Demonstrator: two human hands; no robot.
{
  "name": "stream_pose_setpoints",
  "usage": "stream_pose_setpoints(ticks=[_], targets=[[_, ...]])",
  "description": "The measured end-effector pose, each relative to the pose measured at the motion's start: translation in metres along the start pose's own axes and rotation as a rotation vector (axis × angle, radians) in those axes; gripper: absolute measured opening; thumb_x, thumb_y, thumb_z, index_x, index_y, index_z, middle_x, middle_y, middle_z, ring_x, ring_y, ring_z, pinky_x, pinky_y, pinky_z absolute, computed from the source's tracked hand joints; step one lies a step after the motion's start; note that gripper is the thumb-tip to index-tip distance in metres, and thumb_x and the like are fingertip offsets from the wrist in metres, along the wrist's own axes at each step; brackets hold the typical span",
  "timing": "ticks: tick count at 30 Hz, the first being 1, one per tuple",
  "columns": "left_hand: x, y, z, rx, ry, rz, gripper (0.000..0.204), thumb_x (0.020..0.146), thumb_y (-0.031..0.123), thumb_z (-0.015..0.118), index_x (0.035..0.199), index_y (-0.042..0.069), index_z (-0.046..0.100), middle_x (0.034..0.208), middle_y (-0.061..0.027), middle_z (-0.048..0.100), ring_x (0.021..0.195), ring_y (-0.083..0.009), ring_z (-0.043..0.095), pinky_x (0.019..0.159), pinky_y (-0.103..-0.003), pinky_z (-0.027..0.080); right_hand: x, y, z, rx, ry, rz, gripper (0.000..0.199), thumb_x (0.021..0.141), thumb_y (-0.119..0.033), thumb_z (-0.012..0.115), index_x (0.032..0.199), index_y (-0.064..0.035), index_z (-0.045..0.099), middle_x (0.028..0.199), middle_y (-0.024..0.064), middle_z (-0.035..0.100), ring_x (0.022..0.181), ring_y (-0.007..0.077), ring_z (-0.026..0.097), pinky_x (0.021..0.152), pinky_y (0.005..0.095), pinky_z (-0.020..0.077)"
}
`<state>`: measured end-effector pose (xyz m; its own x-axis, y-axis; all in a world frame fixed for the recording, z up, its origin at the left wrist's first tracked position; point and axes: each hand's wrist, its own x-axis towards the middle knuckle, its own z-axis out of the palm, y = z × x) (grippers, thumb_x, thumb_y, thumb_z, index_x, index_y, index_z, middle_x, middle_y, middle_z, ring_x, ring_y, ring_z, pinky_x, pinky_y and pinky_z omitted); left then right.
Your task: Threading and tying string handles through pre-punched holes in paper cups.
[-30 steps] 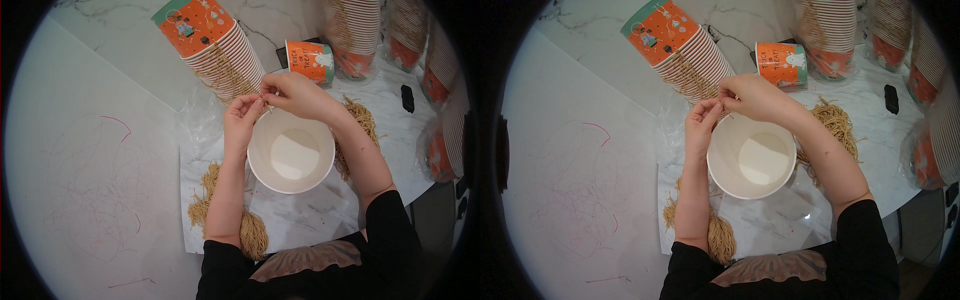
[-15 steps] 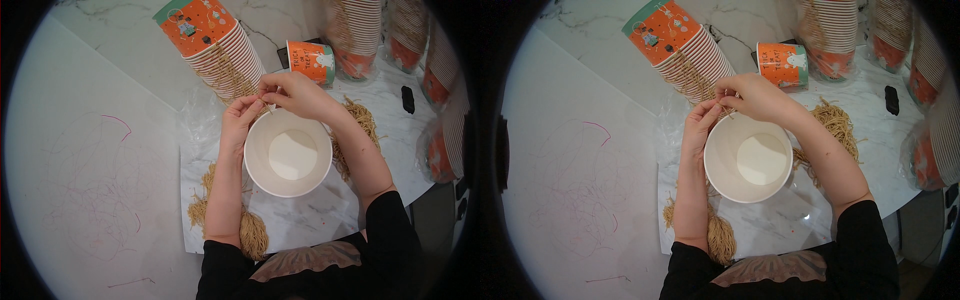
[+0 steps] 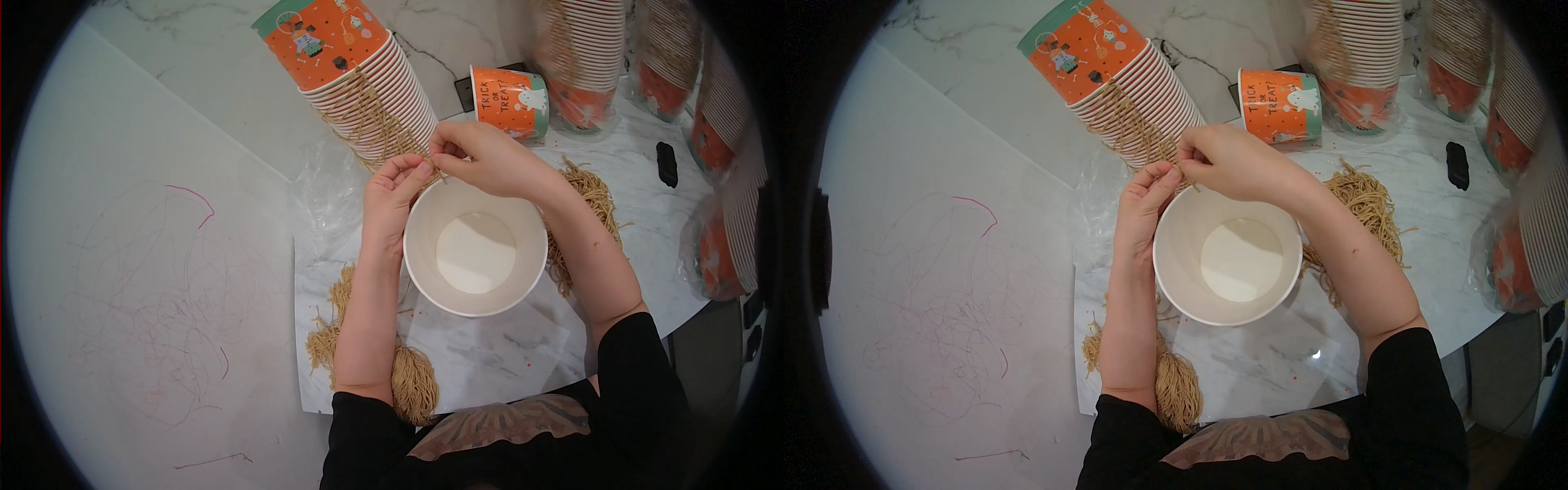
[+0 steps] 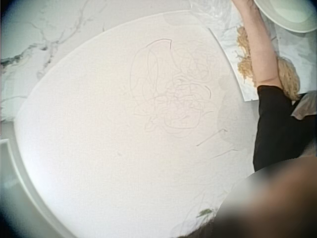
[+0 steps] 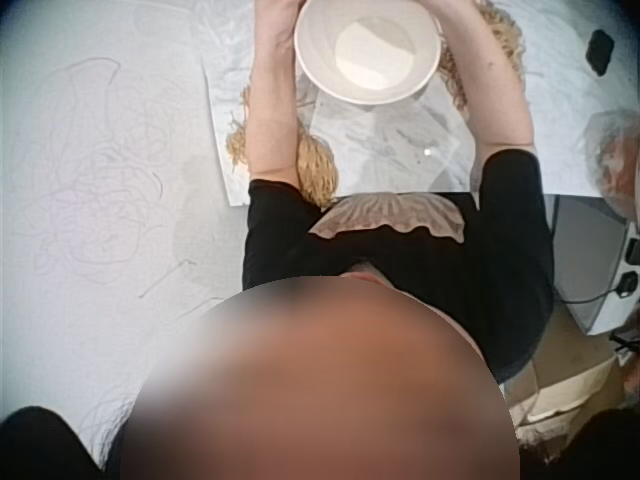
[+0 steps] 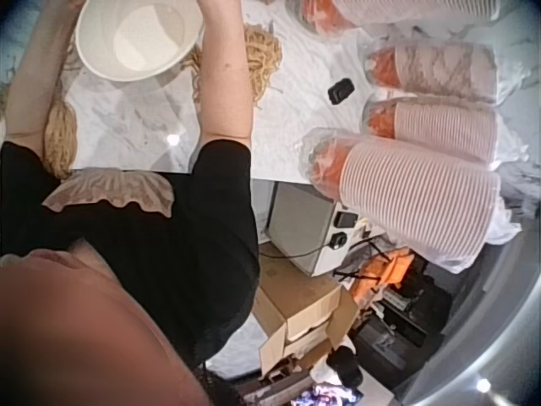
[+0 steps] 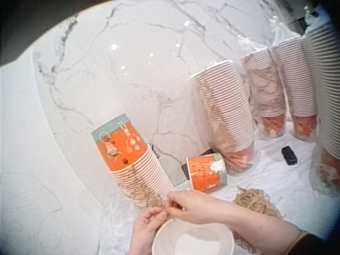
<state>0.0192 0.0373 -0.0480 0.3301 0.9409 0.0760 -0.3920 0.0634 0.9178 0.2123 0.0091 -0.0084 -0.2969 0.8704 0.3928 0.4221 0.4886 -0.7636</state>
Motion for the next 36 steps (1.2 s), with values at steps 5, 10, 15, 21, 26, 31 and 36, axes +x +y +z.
stream_pose_setpoints(ticks=[5,10,15,21,26,31,36], targets=[[-0.003,0.004,0.006,0.013,0.034,0.024,0.015,0.091,0.005,0.073,0.102,0.003,0.063,0.089,-0.0046,0.071,0.074,-0.0083,0.067,0.064,-0.021,0.054,0.0,-0.003,-0.001,-0.033,0.009,-0.002,0.013,0.092,-0.012,0.063,0.094,0.0012,0.06,0.078,0.0055,0.063,0.072,0.0128,0.058,0.065,0.0297,0.0477],[-0.006,0.004,0.014,0.058,0.082,0.056,0.014,0.092,0.006,0.072,0.104,0.006,0.063,0.085,-0.0016,0.07,0.063,-0.0046,0.06,0.054,-0.019,0.047,-0.001,0.002,0.002,0.019,0.006,-0.015,0.013,0.088,-0.009,0.067,0.095,0.0012,0.063,0.079,0.005,0.064,0.073,0.0129,0.06,0.067,0.0292,0.0489],[-0.004,0.006,0.005,0.038,0.044,0.045,0.016,0.091,0.003,0.073,0.102,0.002,0.061,0.088,-0.0062,0.071,0.072,-0.0094,0.067,0.062,-0.021,0.054,0.002,0.006,0.005,0.032,0.031,-0.003,0.012,0.09,-0.01,0.068,0.094,0.0007,0.062,0.079,0.0032,0.063,0.073,0.0112,0.059,0.067,0.0283,0.0487],[-0.004,0.008,0.005,0.017,0.054,-0.001,0.019,0.089,0.002,0.074,0.102,0.001,0.06,0.088,-0.0083,0.071,0.075,-0.0127,0.069,0.064,-0.023,0.055,0.005,0.017,0.006,0.138,-0.041,0.061,0.01,0.094,-0.011,0.064,0.096,-0.0019,0.061,0.08,-0.0015,0.059,0.075,0.0063,0.053,0.067,0.0243,0.0454],[-0.005,0.012,0.005,0.098,0.036,0.006,0.013,0.088,-0.003,0.069,0.099,0.0,0.062,0.091,-0.0105,0.073,0.08,-0.0145,0.071,0.07,-0.024,0.056,0.006,0.016,0.006,0.232,-0.064,0.154,0.008,0.094,-0.01,0.063,0.095,-0.0021,0.061,0.081,-0.0027,0.058,0.076,0.005,0.052,0.067,0.023,0.0442],[-0.009,0.016,0.009,0.352,0.046,0.051,0.01,0.086,-0.002,0.065,0.094,0.001,0.069,0.088,-0.0054,0.073,0.067,-0.0066,0.056,0.06,-0.021,0.043,0.006,0.011,0.004,0.23,-0.077,0.199,0.008,0.093,-0.009,0.062,0.095,-0.0019,0.062,0.081,-0.0031,0.059,0.075,0.0046,0.052,0.065,0.0232,0.0439],[-0.01,0.022,0.007,0.446,0.052,0.019,0.012,0.086,-0.005,0.062,0.094,-0.003,0.072,0.09,-0.0083,0.074,0.078,-0.0103,0.067,0.07,-0.023,0.053,0.007,0.013,0.005,0.227,-0.085,0.208,0.009,0.09,-0.008,0.062,0.094,-0.0007,0.064,0.084,-0.0018,0.063,0.077,0.0046,0.056,0.067,0.0227,0.0458]])
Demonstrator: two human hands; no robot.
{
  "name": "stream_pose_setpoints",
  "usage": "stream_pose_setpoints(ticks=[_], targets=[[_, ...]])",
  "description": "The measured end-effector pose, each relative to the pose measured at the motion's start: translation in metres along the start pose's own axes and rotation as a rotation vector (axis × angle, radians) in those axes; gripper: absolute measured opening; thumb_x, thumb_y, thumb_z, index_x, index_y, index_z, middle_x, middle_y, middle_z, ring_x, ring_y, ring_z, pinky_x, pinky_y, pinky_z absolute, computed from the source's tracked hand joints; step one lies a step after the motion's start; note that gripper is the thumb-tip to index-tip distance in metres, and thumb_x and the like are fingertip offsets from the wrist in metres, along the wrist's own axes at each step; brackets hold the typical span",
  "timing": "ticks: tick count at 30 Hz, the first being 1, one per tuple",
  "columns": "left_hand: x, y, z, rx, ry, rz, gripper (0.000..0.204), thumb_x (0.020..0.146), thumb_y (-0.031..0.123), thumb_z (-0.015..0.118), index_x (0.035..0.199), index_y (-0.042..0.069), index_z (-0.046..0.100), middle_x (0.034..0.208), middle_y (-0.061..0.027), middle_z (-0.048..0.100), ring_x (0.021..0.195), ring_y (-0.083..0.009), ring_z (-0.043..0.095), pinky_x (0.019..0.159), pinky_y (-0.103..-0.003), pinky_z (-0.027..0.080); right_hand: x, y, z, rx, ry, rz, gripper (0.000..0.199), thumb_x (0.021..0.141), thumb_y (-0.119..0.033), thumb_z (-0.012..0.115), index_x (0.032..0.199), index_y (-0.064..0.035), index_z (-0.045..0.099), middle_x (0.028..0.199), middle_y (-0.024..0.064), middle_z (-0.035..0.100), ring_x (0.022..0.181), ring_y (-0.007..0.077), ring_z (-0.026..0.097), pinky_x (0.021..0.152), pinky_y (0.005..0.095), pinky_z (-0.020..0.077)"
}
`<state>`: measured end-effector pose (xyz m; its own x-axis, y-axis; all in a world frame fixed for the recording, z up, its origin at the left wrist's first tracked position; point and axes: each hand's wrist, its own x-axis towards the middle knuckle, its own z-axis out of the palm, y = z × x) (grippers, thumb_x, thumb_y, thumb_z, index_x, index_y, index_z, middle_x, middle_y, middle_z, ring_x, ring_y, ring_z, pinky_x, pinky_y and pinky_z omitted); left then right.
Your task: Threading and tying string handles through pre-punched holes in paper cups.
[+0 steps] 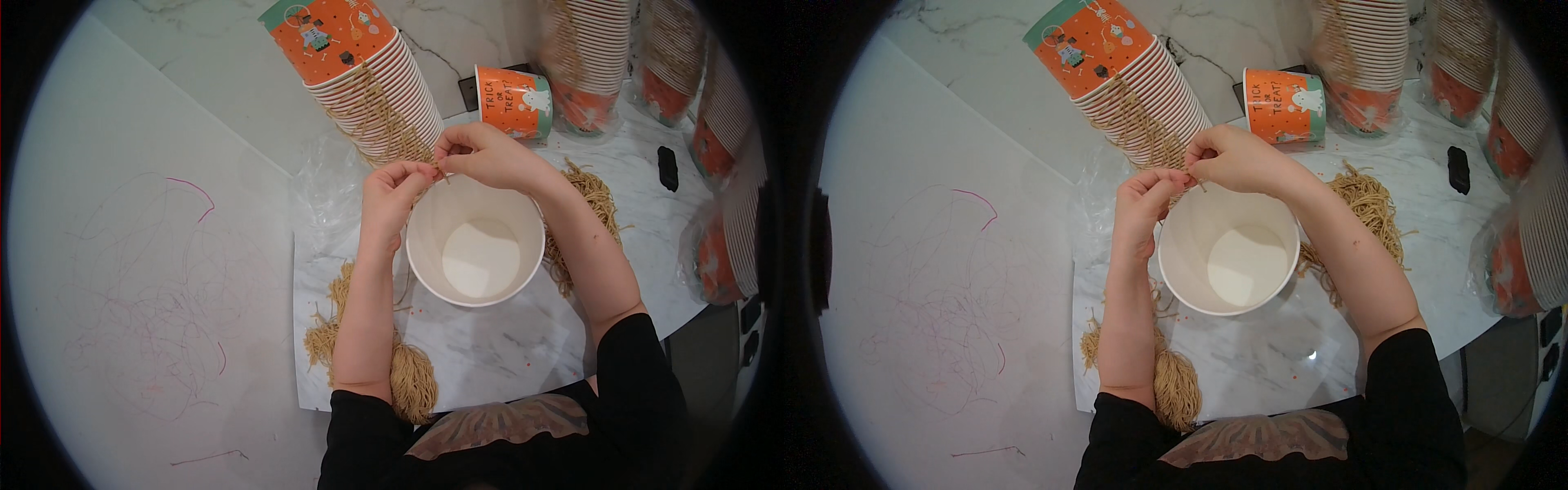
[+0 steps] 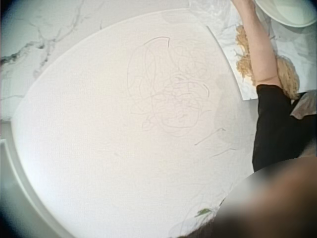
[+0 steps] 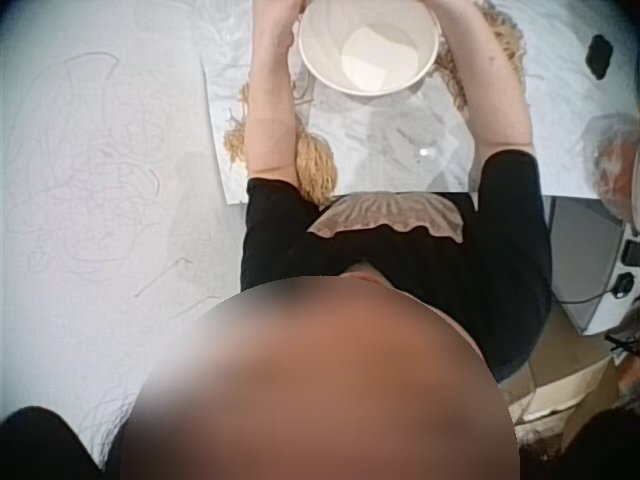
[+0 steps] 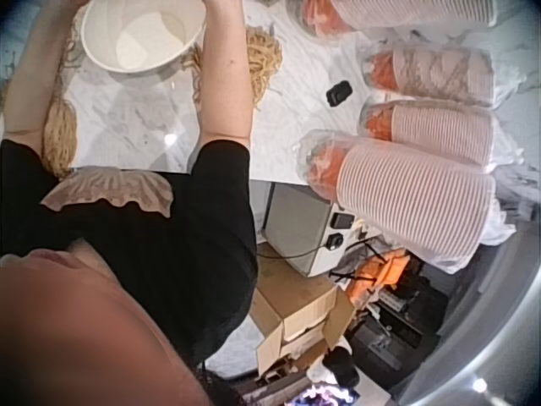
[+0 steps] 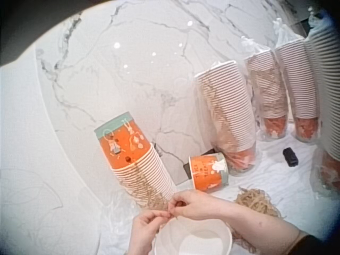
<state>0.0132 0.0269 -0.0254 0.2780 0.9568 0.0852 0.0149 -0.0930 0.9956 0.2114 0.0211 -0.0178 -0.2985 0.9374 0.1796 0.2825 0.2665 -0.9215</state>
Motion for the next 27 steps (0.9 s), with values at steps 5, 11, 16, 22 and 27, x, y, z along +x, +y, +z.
stream_pose_setpoints(ticks=[5,11,16,22,27], targets=[[-0.001,0.001,0.003,0.014,0.014,-0.011,0.01,0.091,0.006,0.07,0.093,-0.003,0.074,0.086,-0.0066,0.074,0.075,-0.0089,0.066,0.067,-0.022,0.05,0.004,0.01,0.004,-0.039,0.035,-0.07,0.012,0.085,-0.009,0.066,0.091,0.0003,0.068,0.081,0.0036,0.069,0.074,0.0099,0.062,0.067,0.0268,0.0497],[0.002,-0.006,0.002,0.002,0.023,0.015,0.015,0.09,0.019,0.074,0.093,0.004,0.077,0.071,0.0067,0.065,0.054,-0.0003,0.038,0.05,-0.021,0.029,0.004,0.009,0.007,-0.103,0.1,-0.136,0.015,0.08,-0.013,0.07,0.087,0.0002,0.07,0.078,0.0084,0.072,0.07,0.0157,0.067,0.066,0.0313,0.0525],[0.003,-0.006,-0.003,-0.008,0.035,-0.038,0.013,0.09,0.017,0.072,0.091,0.004,0.074,0.063,0.0085,0.056,0.051,-0.0002,0.034,0.048,-0.021,0.025,0.001,0.008,0.005,-0.147,0.099,-0.205,0.019,0.078,-0.016,0.077,0.083,0.0004,0.068,0.074,0.0071,0.069,0.069,0.0156,0.065,0.065,0.0318,0.0519],[0.003,-0.003,-0.005,-0.073,-0.023,-0.094,0.011,0.09,0.015,0.071,0.088,0.005,0.072,0.068,0.0053,0.059,0.053,-0.0012,0.041,0.049,-0.021,0.029,0.002,0.011,0.005,-0.256,0.056,-0.213,0.021,0.074,-0.017,0.081,0.08,-0.0017,0.068,0.071,0.0072,0.067,0.067,0.0166,0.064,0.063,0.0324,0.0506],[0.008,-0.005,-0.019,-0.009,-0.08,-0.084,0.011,0.088,0.016,0.071,0.086,0.006,0.073,0.077,0.001,0.071,0.057,-0.0007,0.046,0.05,-0.02,0.033,0.0,0.006,0.003,-0.294,0.034,-0.199,0.019,0.075,-0.017,0.079,0.078,-0.0017,0.068,0.066,0.008,0.065,0.063,0.0178,0.063,0.062,0.0334,0.05]])
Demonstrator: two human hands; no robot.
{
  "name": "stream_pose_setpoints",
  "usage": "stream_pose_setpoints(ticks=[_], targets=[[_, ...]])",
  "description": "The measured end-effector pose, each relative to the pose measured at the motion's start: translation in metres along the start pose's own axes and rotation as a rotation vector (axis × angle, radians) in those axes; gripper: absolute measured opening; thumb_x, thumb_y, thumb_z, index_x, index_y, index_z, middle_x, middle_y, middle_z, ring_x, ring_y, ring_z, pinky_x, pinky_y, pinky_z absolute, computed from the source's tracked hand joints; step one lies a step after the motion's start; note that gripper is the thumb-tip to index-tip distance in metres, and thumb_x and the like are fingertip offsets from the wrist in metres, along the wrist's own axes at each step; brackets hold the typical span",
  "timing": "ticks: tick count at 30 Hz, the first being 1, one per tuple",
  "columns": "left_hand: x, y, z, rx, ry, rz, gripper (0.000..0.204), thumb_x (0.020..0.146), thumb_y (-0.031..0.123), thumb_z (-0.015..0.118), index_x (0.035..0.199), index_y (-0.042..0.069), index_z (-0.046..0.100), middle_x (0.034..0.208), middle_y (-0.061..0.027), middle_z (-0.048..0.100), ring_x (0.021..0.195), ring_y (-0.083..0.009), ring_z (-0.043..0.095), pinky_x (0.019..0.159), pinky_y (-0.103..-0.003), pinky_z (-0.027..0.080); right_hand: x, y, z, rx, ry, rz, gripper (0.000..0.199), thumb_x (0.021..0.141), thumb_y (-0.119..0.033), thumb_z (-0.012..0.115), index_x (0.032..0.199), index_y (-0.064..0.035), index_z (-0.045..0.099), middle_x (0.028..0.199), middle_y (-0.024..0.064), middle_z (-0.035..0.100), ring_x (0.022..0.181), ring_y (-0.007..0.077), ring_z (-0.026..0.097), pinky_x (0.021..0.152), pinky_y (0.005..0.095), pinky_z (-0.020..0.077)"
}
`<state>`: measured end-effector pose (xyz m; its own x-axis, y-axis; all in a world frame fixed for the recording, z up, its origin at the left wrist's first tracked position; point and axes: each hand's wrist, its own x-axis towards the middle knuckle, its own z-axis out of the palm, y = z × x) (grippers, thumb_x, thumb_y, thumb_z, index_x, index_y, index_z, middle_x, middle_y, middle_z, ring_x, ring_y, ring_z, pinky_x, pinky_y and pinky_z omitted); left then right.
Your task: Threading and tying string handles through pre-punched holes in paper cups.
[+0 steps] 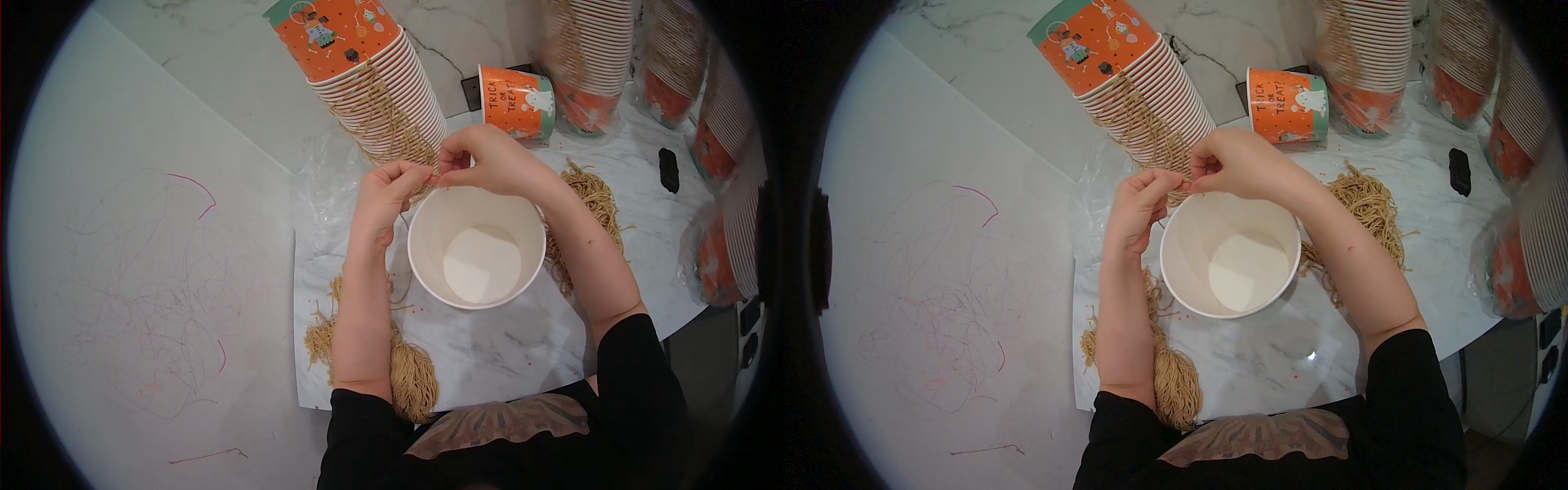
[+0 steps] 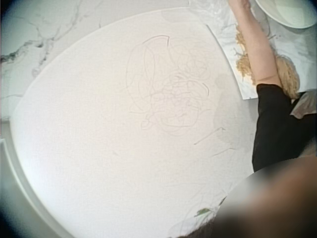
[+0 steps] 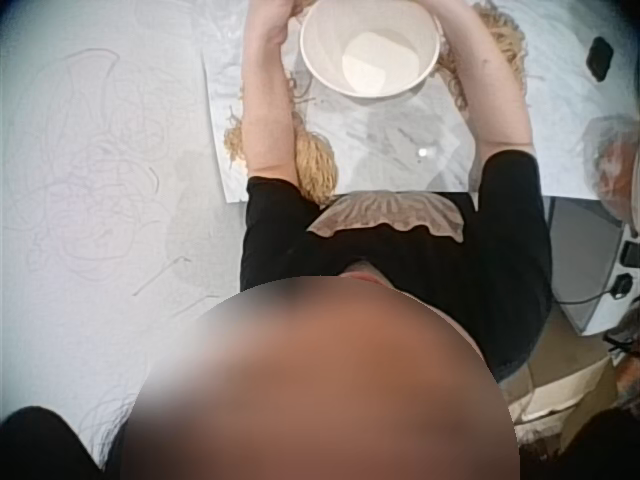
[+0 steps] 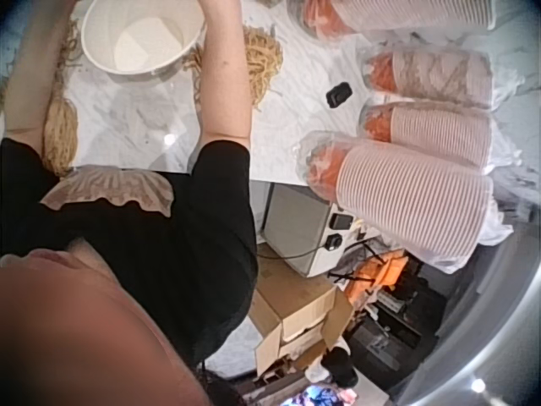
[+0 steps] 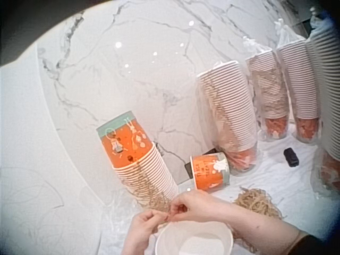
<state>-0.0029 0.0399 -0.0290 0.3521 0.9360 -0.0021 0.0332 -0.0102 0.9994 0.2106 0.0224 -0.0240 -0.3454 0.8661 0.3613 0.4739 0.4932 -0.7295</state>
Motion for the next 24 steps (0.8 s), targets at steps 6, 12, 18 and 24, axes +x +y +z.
stream_pose_setpoints(ticks=[6,12,18,24], targets=[[-0.002,0.004,-0.005,0.095,0.013,0.028,0.01,0.09,0.015,0.068,0.088,0.006,0.071,0.084,-0.0038,0.075,0.051,-0.0002,0.037,0.047,-0.02,0.029,-0.001,-0.002,-0.001,-0.004,0.026,-0.014,0.016,0.075,-0.016,0.073,0.078,-0.0013,0.066,0.067,0.0081,0.064,0.063,0.0191,0.062,0.061,0.034,0.0493],[-0.008,0.011,-0.006,0.134,0.016,0.032,0.011,0.091,0.017,0.067,0.089,0.006,0.071,0.081,-0.0022,0.073,0.052,-0.0006,0.035,0.047,-0.02,0.028,-0.002,-0.002,-0.003,0.009,-0.039,-0.002,0.014,0.075,-0.015,0.07,0.078,-0.0016,0.065,0.066,0.0067,0.062,0.061,0.0164,0.059,0.059,0.0331,0.0478],[-0.012,0.017,-0.01,0.175,-0.015,0.054,0.013,0.09,0.02,0.067,0.09,0.007,0.071,0.082,0.0012,0.073,0.062,0.0005,0.048,0.054,-0.019,0.032,-0.007,-0.009,-0.01,0.112,-0.192,-0.044,0.013,0.079,-0.014,0.071,0.08,-0.0026,0.066,0.067,0.0014,0.062,0.063,0.0101,0.058,0.058,0.0288,0.0465],[-0.023,0.03,-0.006,0.112,-0.059,0.094,0.009,0.092,0.014,0.066,0.09,0.006,0.067,0.08,-0.001,0.069,0.053,-0.0007,0.035,0.049,-0.02,0.027,-0.01,-0.027,-0.016,0.115,-0.205,-0.043,0.025,0.084,-0.025,0.078,0.082,-0.004,0.064,0.074,-0.0021,0.062,0.071,0.0075,0.059,0.063,0.0265,0.0465]])
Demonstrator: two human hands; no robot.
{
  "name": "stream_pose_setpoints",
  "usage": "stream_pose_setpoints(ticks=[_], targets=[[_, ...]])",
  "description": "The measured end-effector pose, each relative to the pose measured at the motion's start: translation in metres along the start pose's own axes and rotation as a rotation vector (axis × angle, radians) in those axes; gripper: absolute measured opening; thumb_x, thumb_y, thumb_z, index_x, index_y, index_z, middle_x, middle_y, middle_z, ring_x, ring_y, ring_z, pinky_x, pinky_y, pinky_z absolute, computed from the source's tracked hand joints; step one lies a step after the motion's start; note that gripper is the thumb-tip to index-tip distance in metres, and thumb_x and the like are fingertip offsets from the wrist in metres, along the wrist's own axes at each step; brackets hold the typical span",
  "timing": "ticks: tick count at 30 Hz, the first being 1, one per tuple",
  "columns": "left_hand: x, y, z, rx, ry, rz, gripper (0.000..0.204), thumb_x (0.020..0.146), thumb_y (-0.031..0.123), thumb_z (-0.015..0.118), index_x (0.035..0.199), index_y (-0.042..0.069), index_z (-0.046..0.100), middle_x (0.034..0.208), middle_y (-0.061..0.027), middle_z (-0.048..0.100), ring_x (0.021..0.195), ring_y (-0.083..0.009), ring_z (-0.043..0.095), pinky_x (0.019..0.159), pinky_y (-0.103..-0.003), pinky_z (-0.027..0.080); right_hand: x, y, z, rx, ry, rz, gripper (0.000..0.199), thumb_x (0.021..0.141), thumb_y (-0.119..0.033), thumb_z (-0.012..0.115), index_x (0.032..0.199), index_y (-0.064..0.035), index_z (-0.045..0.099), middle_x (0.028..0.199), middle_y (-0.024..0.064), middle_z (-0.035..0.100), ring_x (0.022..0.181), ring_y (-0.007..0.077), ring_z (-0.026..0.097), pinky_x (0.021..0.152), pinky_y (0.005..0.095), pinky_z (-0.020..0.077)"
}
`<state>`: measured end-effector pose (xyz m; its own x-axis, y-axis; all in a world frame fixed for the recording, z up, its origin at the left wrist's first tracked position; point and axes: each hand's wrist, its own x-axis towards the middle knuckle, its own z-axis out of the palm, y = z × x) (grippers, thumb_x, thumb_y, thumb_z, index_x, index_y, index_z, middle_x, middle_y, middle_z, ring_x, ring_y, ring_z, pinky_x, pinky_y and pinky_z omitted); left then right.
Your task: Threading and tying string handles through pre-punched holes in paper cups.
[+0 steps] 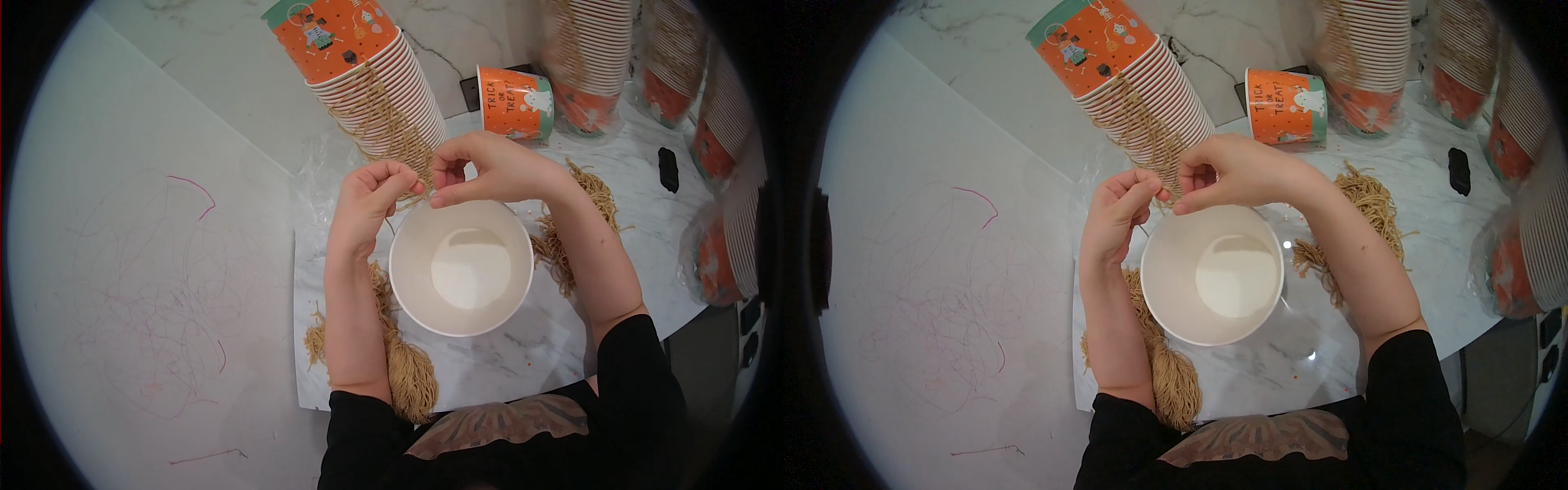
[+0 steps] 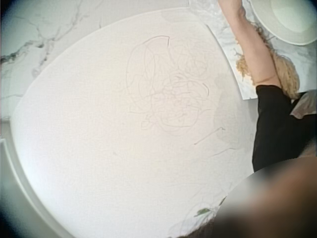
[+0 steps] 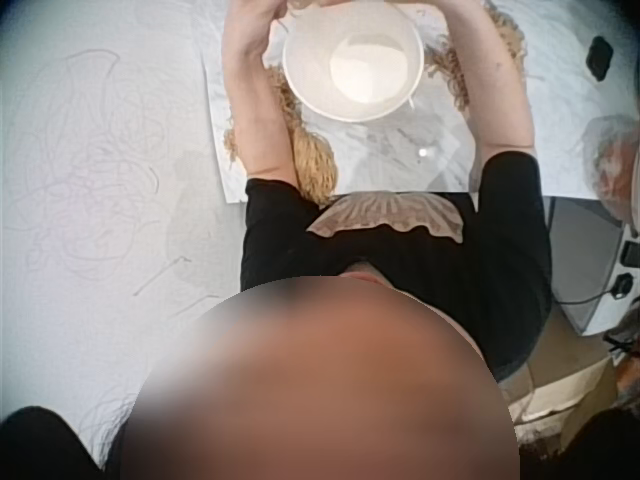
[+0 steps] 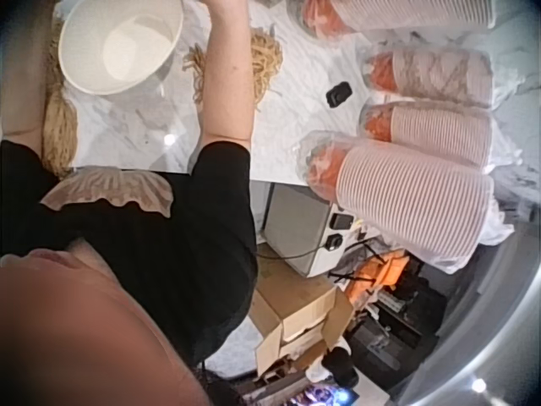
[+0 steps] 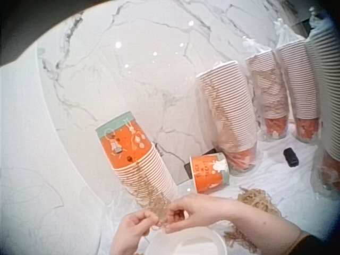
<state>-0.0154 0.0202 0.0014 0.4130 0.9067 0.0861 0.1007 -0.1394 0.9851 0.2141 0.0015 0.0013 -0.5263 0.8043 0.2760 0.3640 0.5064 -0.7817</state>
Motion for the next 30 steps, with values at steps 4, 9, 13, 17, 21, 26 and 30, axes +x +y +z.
stream_pose_setpoints(ticks=[4,9,13,17,21,26,30], targets=[[-0.003,0.002,0.001,-0.048,-0.023,-0.002,0.01,0.091,0.016,0.067,0.09,0.006,0.07,0.081,0.0001,0.071,0.056,0.0,0.039,0.05,-0.019,0.029,0.001,-0.001,0.003,-0.006,0.034,-0.038,0.026,0.085,-0.025,0.079,0.083,-0.0039,0.065,0.074,-0.002,0.063,0.071,0.0078,0.059,0.065,0.0268,0.0477],[-0.009,0.009,0.005,-0.085,-0.027,0.027,0.01,0.091,0.015,0.067,0.089,0.006,0.069,0.08,-0.0004,0.071,0.056,-0.0001,0.038,0.05,-0.019,0.028,-0.002,-0.009,0.006,0.018,0.1,-0.107,0.02,0.085,-0.018,0.076,0.084,-0.0018,0.064,0.076,0.0003,0.063,0.073,0.0095,0.059,0.067,0.0271,0.0488],[-0.015,0.014,0.004,-0.129,0.008,0.06,0.009,0.09,0.014,0.067,0.088,0.005,0.069,0.078,-0.0004,0.07,0.055,-0.0005,0.038,0.05,-0.019,0.027,-0.005,-0.016,0.006,0.048,0.124,-0.156,0.018,0.085,-0.015,0.074,0.083,-0.0014,0.063,0.077,0.0014,0.062,0.074,0.0109,0.058,0.068,0.0272,0.0485],[-0.023,0.024,0.005,-0.137,-0.006,0.08,0.008,0.09,0.014,0.066,0.088,0.006,0.068,0.076,0.0009,0.068,0.057,-0.0005,0.04,0.051,-0.019,0.027,-0.009,-0.027,0.009,0.065,0.134,-0.228,0.013,0.083,-0.01,0.069,0.082,-0.0014,0.059,0.077,0.0018,0.058,0.075,0.0127,0.054,0.069,0.0279,0.0467],[-0.028,0.026,0.008,-0.087,0.037,0.121,0.008,0.09,0.014,0.066,0.088,0.007,0.068,0.076,0.0018,0.067,0.059,-0.0003,0.042,0.053,-0.019,0.029,-0.009,-0.028,0.012,0.084,0.117,-0.298,0.01,0.082,-0.006,0.064,0.081,-0.0011,0.056,0.079,0.0023,0.055,0.075,0.0134,0.051,0.069,0.0287,0.045],[-0.033,0.031,0.008,-0.076,0.049,0.12,0.008,0.091,0.015,0.067,0.09,0.007,0.068,0.077,0.0029,0.066,0.063,-0.0001,0.044,0.055,-0.019,0.03,-0.01,-0.033,0.014,0.13,0.097,-0.308,0.01,0.082,-0.007,0.063,0.082,-0.0007,0.055,0.08,0.0025,0.055,0.076,0.0136,0.052,0.07,0.0287,0.0449],[-0.035,0.033,0.005,-0.052,0.032,0.121,0.008,0.091,0.015,0.067,0.091,0.007,0.068,0.078,0.003,0.067,0.066,-0.0002,0.047,0.057,-0.019,0.031,-0.01,-0.03,0.013,0.155,0.065,-0.319,0.01,0.082,-0.008,0.063,0.082,-0.0005,0.056,0.08,0.0024,0.054,0.076,0.0138,0.052,0.071,0.0287,0.045]])
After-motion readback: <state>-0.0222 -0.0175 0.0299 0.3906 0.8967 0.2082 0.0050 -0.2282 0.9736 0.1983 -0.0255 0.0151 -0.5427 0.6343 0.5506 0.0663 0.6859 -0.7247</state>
